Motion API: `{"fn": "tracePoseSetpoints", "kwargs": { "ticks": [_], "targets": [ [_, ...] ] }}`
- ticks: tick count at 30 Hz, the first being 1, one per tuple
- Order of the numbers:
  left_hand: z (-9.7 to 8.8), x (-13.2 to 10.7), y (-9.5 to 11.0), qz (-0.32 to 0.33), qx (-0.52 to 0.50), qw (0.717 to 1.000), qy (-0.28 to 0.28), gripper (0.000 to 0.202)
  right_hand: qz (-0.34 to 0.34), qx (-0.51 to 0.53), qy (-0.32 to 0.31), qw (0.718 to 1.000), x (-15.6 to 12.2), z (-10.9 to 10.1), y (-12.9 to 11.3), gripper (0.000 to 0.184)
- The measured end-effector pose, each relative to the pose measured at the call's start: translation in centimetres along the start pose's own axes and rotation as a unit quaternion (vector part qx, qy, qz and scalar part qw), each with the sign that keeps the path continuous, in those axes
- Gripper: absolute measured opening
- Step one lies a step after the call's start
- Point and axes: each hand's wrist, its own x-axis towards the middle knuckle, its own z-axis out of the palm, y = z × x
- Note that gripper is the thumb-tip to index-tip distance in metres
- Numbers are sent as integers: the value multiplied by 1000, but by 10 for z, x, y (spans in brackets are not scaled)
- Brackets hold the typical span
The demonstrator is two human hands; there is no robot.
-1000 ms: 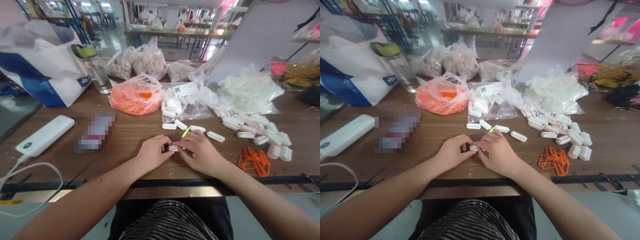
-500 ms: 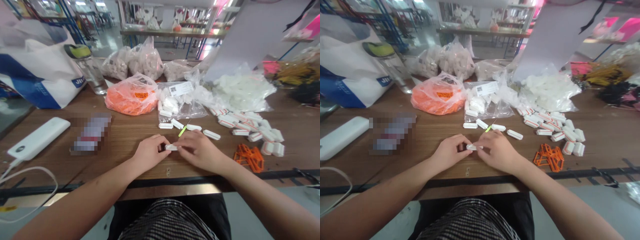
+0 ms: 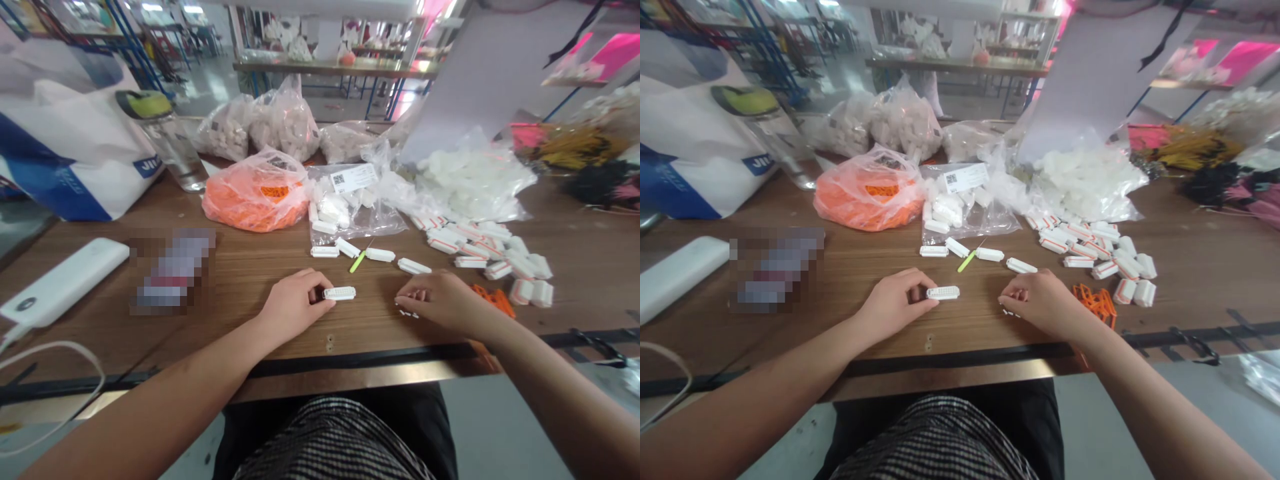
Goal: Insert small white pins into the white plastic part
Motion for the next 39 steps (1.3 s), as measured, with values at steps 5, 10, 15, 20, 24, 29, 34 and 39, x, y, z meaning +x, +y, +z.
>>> {"fn": "tracePoseSetpoints", "kwargs": {
  "ticks": [5,10,15,20,24,29,34,39],
  "targets": [
    [0,0,-1,12,0,1000,0,9,-98,-73,60,991,-6,12,-6,21],
    [1,-1,-2,10,-4,1000,1,9,-135,-109,83,981,-13,11,-6,28],
    [0,-1,-1,11,-2,1000,2,9,-65,-61,51,995,-10,5,-7,27],
    [0,-1,-1,10,-3,1000,-2,9,-51,-83,45,994,-9,11,-15,25],
    [0,-1,-1,9,-2,1000,-1,9,-51,-114,53,991,-10,14,-19,25],
    [-1,-1,0,9,-4,1000,-2,8,-8,-61,54,997,-7,16,-16,20],
    [-1,-1,2,-1,-14,1000,-3,9,-23,79,70,994,0,16,-31,18],
    [0,-1,2,-5,-13,1000,-1,10,-117,168,56,977,20,23,-63,14]
  ]
}}
